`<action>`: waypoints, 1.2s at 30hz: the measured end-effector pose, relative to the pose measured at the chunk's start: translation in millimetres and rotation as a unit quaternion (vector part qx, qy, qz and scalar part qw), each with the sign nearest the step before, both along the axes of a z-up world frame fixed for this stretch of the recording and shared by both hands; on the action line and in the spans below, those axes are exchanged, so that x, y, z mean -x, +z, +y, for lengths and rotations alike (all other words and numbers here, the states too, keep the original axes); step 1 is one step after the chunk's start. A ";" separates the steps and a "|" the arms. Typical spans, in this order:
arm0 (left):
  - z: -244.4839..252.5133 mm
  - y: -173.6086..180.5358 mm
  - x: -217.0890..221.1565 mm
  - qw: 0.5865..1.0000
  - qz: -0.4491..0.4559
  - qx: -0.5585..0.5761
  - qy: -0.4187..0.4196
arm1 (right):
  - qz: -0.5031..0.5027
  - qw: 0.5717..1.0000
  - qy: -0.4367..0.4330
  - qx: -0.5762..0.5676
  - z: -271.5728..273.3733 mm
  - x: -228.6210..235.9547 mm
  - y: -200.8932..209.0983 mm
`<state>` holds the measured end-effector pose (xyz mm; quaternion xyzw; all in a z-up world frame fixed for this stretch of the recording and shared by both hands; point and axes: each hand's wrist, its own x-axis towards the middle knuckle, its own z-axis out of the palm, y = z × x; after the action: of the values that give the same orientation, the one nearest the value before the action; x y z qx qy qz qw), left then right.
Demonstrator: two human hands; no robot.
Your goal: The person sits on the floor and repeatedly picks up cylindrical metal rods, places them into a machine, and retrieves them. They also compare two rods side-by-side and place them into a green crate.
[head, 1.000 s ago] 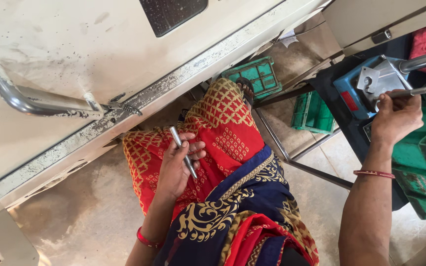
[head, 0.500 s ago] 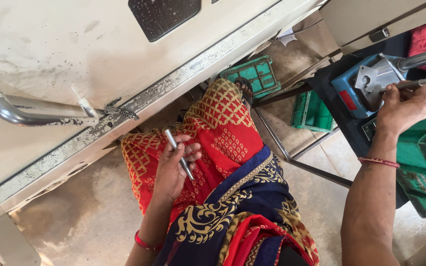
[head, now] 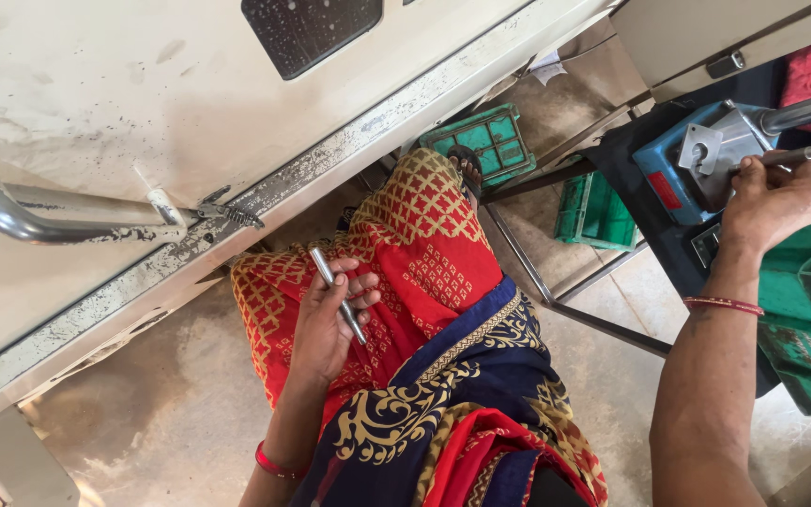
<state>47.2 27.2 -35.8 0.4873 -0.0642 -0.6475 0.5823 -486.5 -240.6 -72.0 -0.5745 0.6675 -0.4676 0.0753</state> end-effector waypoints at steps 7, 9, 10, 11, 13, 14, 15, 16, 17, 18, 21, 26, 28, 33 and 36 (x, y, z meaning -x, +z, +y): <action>0.7 -1.8 1.4 1.000 0.006 -0.001 0.000 | 0.001 1.000 -0.027 0.008 0.8 -0.4 -4.7; 1.5 -1.3 -0.8 1.000 0.005 -0.001 0.001 | -0.006 0.999 -0.001 0.048 3.6 -2.2 -2.7; 2.0 -0.7 -2.7 1.000 0.004 0.001 0.002 | -0.011 0.998 0.012 0.067 5.0 -3.5 -1.3; 2.3 0.0 -4.6 1.000 0.002 0.003 0.002 | -0.033 0.998 -0.001 0.056 5.7 -4.9 0.5; 1.4 0.9 -7.2 1.000 -0.005 0.002 0.002 | -0.078 0.996 -0.027 0.034 6.6 -6.9 5.0; 0.5 1.2 -7.7 1.000 -0.009 0.002 0.002 | -0.081 0.996 -0.020 0.025 7.1 -7.8 7.3; -1.0 1.0 -7.3 1.000 -0.009 0.000 0.000 | -0.083 0.996 -0.014 0.015 6.8 -8.3 10.6; -2.6 0.7 -6.5 1.000 -0.008 -0.002 -0.002 | -0.086 0.996 -0.007 0.006 6.9 -9.2 14.2; -3.5 0.5 -5.4 1.000 -0.009 -0.005 -0.002 | -0.091 0.996 -0.004 0.002 6.4 -10.9 17.9; -4.4 0.1 -3.8 1.000 -0.007 -0.003 -0.006 | -0.096 0.995 -0.001 -0.003 7.0 -13.4 21.5; -3.4 -0.5 -0.3 1.000 -0.004 -0.002 -0.015 | -0.112 0.994 0.004 0.012 21.5 -27.4 27.3; -4.3 -1.6 -0.1 1.000 -0.006 -0.016 -0.009 | -0.346 0.938 -0.011 0.024 90.9 -72.3 1.5; -5.4 -1.2 -2.3 1.000 0.000 -0.012 -0.011 | -0.407 0.911 -0.057 -0.037 119.5 -86.0 -19.1; -11.8 2.5 -2.7 0.999 -0.017 -0.013 -0.040 | -0.536 0.819 -0.022 -0.202 150.1 -82.9 -47.1; -14.8 8.9 3.3 0.998 -0.028 -0.020 -0.047 | -0.614 0.765 -0.014 -0.193 144.6 -89.1 -37.6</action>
<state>43.9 12.4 -26.9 0.5131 -0.0903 -0.6613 0.5397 -397.4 -96.0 -109.6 -0.1285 0.5626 -0.5831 0.5718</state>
